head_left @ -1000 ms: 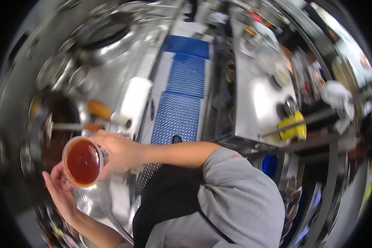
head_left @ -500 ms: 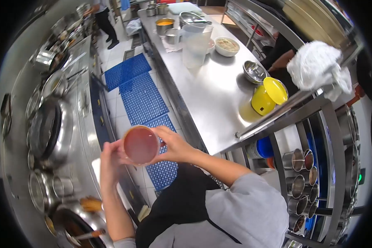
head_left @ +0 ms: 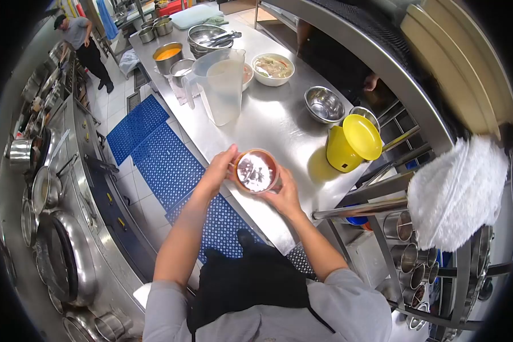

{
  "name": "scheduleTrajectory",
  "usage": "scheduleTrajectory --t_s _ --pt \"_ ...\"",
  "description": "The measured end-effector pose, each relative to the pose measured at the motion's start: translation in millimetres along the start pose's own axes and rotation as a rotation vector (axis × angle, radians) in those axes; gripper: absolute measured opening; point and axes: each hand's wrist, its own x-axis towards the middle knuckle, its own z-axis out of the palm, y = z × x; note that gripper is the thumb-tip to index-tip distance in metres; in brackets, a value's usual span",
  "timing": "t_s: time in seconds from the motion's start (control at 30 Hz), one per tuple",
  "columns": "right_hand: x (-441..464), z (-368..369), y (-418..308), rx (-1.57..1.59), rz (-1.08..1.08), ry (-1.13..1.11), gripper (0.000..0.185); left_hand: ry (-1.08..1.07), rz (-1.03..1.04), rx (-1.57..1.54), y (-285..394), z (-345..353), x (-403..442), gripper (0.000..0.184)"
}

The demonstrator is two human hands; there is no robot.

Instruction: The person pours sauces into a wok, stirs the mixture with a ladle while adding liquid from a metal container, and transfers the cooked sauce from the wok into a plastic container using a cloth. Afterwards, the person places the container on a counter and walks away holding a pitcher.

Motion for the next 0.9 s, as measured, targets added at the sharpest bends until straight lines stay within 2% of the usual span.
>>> scheduleTrajectory --t_s 0.13,0.37,0.5,0.63,0.73,0.9 --pt "14.2 -7.5 16.1 -0.019 0.073 0.125 0.09 -0.151 -0.08 0.078 12.3 9.2 52.9 0.076" --pt "53.7 -11.3 22.3 -0.184 0.105 0.292 0.086 -0.127 0.009 -0.055 23.5 11.2 81.0 0.071" --pt "86.8 -7.3 23.1 -0.271 0.092 0.329 0.088 -0.176 0.001 -0.02 18.1 -12.4 58.2 0.064" --pt "127.2 -3.7 48.6 -0.33 -0.014 0.397 0.082 -0.246 -0.085 -0.013 -0.9 -45.1 16.7 0.056" --pt "158.7 -4.1 54.4 -0.311 0.004 0.404 0.076 -0.284 -0.156 -0.029 -36.9 -79.2 -18.9 0.053" --pt "206.6 -7.1 73.7 -0.302 -0.068 0.45 0.071 -0.086 -0.387 -0.138 -89.5 -114.9 -103.2 0.051"
